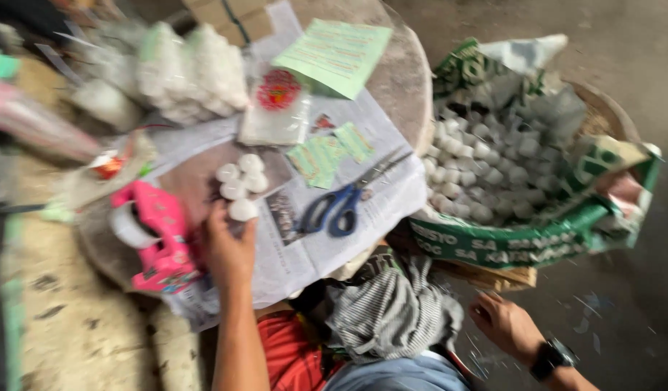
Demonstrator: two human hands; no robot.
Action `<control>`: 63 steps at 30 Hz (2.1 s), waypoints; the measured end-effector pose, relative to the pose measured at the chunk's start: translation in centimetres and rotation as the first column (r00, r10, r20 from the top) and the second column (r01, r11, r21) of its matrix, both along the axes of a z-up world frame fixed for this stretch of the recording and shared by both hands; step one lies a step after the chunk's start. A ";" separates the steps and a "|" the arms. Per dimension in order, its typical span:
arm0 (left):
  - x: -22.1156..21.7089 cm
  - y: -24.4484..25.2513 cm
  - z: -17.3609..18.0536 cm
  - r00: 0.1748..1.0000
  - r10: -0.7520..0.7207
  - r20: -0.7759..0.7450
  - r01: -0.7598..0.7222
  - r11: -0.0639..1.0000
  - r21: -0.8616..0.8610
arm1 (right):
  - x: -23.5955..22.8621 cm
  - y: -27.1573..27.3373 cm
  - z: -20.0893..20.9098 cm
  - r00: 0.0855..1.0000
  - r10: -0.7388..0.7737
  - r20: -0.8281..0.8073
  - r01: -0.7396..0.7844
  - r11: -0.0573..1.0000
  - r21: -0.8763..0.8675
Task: The person is trimming the wicks of small white candles using a pair of scissors at a workshop table.
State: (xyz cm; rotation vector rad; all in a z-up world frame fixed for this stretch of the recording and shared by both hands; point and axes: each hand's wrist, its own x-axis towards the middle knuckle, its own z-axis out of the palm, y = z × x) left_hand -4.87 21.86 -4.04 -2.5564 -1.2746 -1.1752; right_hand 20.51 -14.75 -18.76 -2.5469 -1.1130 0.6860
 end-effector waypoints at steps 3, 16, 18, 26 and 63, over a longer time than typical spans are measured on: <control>1.1 -3.7 1.5 0.931 -0.132 0.340 0.151 0.988 -0.028 | 0.6 0.9 2.8 0.995 0.060 0.081 -0.078 0.969 0.234; 9.3 -9.6 3.4 0.866 -0.493 0.086 0.493 0.870 0.028 | 3.3 6.8 9.8 0.990 0.097 0.103 -0.136 0.859 0.494; 9.9 -7.8 3.1 0.921 -0.385 -0.060 0.388 0.920 0.048 | 6.2 7.5 9.5 0.980 0.090 0.175 -0.169 0.842 0.512; 10.7 -6.3 2.6 0.843 -0.161 -0.514 0.187 0.982 -0.002 | 20.1 10.4 7.0 0.924 -0.001 0.383 -0.012 0.999 0.031; 3.8 -19.7 1.1 0.629 -0.739 0.241 0.648 0.327 -0.687 | -2.4 -0.7 16.0 0.194 0.328 -0.925 0.690 0.625 0.366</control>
